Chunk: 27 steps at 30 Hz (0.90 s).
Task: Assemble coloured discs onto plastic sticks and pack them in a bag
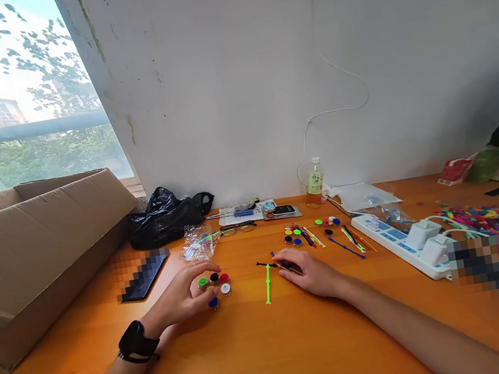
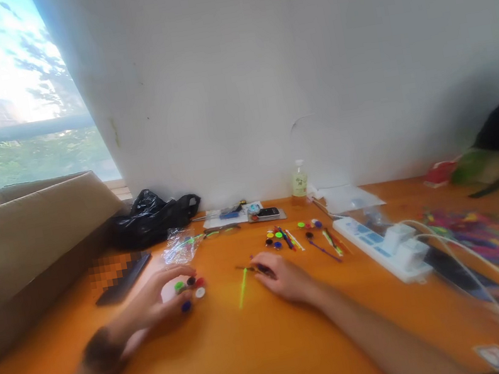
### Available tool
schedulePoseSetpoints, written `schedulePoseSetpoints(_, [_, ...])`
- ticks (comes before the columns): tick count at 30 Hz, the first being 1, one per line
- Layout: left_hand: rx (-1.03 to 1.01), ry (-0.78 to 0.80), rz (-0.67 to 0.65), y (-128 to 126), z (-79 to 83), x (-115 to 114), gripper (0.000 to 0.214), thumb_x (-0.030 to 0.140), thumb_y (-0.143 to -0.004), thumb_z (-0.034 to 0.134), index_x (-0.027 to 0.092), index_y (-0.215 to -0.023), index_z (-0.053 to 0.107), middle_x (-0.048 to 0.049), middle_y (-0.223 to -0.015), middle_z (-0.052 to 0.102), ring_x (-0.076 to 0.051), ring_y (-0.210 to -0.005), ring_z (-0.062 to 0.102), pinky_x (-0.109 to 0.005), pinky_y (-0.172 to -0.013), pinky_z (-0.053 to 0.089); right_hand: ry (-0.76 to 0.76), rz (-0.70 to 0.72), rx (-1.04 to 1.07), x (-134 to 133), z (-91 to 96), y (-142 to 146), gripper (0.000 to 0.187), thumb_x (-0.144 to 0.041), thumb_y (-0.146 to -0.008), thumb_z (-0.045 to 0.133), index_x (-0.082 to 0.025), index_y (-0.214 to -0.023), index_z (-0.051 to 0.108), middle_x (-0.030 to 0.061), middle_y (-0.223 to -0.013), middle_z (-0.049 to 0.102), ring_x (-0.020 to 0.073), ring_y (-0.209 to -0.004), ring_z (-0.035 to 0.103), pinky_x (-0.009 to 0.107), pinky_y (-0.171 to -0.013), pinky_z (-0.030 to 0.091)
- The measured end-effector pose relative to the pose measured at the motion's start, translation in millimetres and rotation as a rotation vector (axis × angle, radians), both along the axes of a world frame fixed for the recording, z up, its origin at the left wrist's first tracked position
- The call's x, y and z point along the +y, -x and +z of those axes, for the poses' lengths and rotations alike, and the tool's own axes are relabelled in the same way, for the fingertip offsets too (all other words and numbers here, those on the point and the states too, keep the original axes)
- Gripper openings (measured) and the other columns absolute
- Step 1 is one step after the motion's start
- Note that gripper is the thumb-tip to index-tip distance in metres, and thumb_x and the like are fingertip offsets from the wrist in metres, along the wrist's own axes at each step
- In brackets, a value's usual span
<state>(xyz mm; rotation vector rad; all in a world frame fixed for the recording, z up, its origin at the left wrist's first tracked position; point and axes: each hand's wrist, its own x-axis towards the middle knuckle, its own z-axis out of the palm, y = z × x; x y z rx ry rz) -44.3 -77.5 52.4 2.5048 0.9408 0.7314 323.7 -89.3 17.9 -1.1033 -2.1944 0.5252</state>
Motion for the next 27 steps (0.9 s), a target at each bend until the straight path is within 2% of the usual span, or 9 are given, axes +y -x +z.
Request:
schedulePoseSetpoints(3, [0.032, 0.031, -0.076, -1, -1.3, 1, 0.022, 0.034, -0.082, 0.079, 0.023, -0.099, 0.072, -0.0050, -0.109, 0.072, -0.024, -0.101, 0.067, -0.035, -0.094, 0.053, -0.029, -0.023, -0.061, -7, 10.0, -2, 0.030, -0.031, -0.094, 0.067, -0.021, -0.122, 0.071, 0.0111, -0.119, 0.071, 0.0257, -0.106, 0.067, 0.038, -0.097, 0.054])
schedulePoseSetpoints(5, [0.059, 0.036, -0.074, 0, -5.1, 2, 0.023, 0.031, -0.074, 0.084, 0.024, -0.094, 0.074, -0.0036, -0.105, 0.070, -0.024, -0.098, 0.067, -0.034, -0.093, 0.053, -0.030, -0.059, -0.119, -12, 15.2, -4, 0.034, -0.032, -0.089, 0.072, -0.020, -0.121, 0.071, 0.0111, -0.115, 0.071, 0.0261, -0.101, 0.067, 0.038, -0.092, 0.055])
schedulePoseSetpoints(9, [0.060, 0.038, -0.059, 4, -13.4, 4, 0.018, 0.028, -0.078, 0.082, 0.026, -0.095, 0.076, -0.0029, -0.102, 0.070, -0.022, -0.096, 0.067, -0.035, -0.092, 0.052, 0.058, -0.134, -0.177, -15, 14.8, -7, 0.035, -0.027, -0.087, 0.068, -0.018, -0.122, 0.070, 0.0092, -0.102, 0.073, 0.0241, -0.086, 0.067, 0.035, -0.080, 0.055])
schedulePoseSetpoints(13, [0.029, -0.002, -0.072, 4, -15.3, 5, 0.016, 0.036, -0.083, 0.083, 0.026, -0.094, 0.076, -0.0046, -0.106, 0.071, -0.023, -0.102, 0.066, -0.037, -0.095, 0.052, 0.074, -0.125, -0.083, -9, 5.3, -5, 0.033, -0.021, -0.095, 0.055, -0.017, -0.124, 0.069, 0.0120, -0.114, 0.073, 0.0257, -0.099, 0.069, 0.038, -0.091, 0.054])
schedulePoseSetpoints(17, [0.013, 0.008, -0.057, -1, -12.9, 3, 0.017, 0.039, -0.083, 0.083, 0.025, -0.091, 0.077, -0.0048, -0.105, 0.072, -0.023, -0.100, 0.066, -0.038, -0.094, 0.052, -0.033, -0.113, -0.067, -11, 4.1, 2, 0.030, -0.025, -0.098, 0.059, -0.020, -0.126, 0.068, 0.0113, -0.117, 0.071, 0.0273, -0.108, 0.066, 0.042, -0.100, 0.051])
schedulePoseSetpoints(20, [-0.014, 0.020, -0.043, -6, -13.3, -1, 0.015, 0.037, -0.082, 0.083, 0.025, -0.087, 0.076, -0.0045, -0.103, 0.072, -0.024, -0.101, 0.065, -0.038, -0.094, 0.052, -0.115, -0.087, -0.095, -20, 9.5, 9, 0.024, -0.027, -0.097, 0.063, -0.022, -0.119, 0.071, 0.0106, -0.116, 0.069, 0.0277, -0.110, 0.062, 0.044, -0.101, 0.050])
schedulePoseSetpoints(24, [-0.042, 0.006, -0.039, -12, -19.6, -3, 0.013, 0.034, -0.083, 0.081, 0.024, -0.085, 0.073, -0.0042, -0.101, 0.072, -0.023, -0.101, 0.064, -0.037, -0.093, 0.051, -0.140, 0.060, -0.148, -34, 14.3, 18, 0.015, -0.026, -0.098, 0.063, -0.023, -0.106, 0.076, 0.0099, -0.117, 0.068, 0.0271, -0.115, 0.058, 0.043, -0.103, 0.050])
schedulePoseSetpoints(27, [-0.038, -0.010, -0.025, -14, -24.6, -3, 0.013, 0.033, -0.083, 0.080, 0.023, -0.085, 0.072, -0.0039, -0.100, 0.072, -0.023, -0.098, 0.064, -0.038, -0.093, 0.051, -0.126, 0.149, -0.174, -42, 14.8, 23, 0.016, -0.025, -0.099, 0.061, -0.024, -0.101, 0.077, 0.0090, -0.114, 0.070, 0.0268, -0.117, 0.058, 0.044, -0.106, 0.049])
